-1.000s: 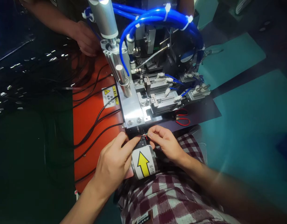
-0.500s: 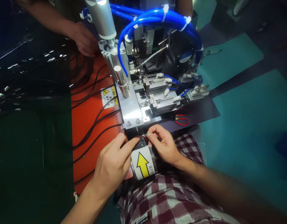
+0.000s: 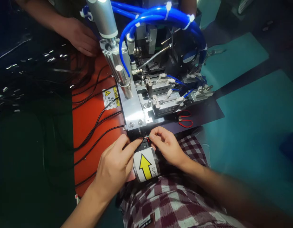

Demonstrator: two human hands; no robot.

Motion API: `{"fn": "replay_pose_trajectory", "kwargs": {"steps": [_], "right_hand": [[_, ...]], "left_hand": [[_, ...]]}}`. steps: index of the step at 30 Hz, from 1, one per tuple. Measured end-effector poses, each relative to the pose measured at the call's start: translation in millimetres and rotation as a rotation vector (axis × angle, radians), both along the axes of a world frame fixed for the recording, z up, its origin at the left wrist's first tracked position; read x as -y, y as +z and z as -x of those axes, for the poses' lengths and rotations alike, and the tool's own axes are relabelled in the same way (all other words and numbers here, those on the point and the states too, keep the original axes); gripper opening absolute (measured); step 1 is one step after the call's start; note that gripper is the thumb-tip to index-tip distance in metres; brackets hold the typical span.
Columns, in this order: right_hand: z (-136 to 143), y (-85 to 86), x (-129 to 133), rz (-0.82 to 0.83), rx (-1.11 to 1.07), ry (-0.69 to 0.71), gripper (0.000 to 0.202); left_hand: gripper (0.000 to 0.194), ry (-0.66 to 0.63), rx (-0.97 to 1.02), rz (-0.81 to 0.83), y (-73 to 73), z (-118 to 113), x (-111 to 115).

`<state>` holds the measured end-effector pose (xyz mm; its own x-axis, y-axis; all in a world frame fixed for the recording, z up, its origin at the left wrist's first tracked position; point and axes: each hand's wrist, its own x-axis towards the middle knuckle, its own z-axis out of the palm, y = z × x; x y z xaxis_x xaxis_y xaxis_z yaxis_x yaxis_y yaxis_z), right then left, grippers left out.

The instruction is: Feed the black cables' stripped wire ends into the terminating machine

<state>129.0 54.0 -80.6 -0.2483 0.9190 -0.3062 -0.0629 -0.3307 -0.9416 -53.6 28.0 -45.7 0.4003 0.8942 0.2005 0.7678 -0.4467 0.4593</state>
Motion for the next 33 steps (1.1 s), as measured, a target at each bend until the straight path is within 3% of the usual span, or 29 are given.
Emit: {"fn": "replay_pose_trajectory", "kwargs": {"steps": [6,12,15,21,27,33], "right_hand": [[1,7.2,0,0.047,0.044,0.001,0.017],[1,10.2,3,-0.270,0.361,-0.041,0.010],[1,8.8,3,-0.192,0.297,-0.042,0.012],[3,8.8,-5,0.191,0.034,0.006,0.014],[-7,11.1,-9,0.142,0.034,0.081,0.021],[-8,8.8,-7,-0.039,0.118,0.010,0.019]], "left_hand": [[0.029,-0.003,-0.001,-0.018,-0.8,-1,-1],[0.029,-0.001,0.004,-0.015,0.3,0,0],[0.029,0.000,0.000,-0.021,1.9,-1,0],[0.029,-0.012,-0.041,-0.042,3.5,-2,-2],[0.030,-0.010,-0.061,-0.033,2.9,-2,-1],[0.031,-0.008,-0.062,-0.054,2.5,-2,-1]]}}
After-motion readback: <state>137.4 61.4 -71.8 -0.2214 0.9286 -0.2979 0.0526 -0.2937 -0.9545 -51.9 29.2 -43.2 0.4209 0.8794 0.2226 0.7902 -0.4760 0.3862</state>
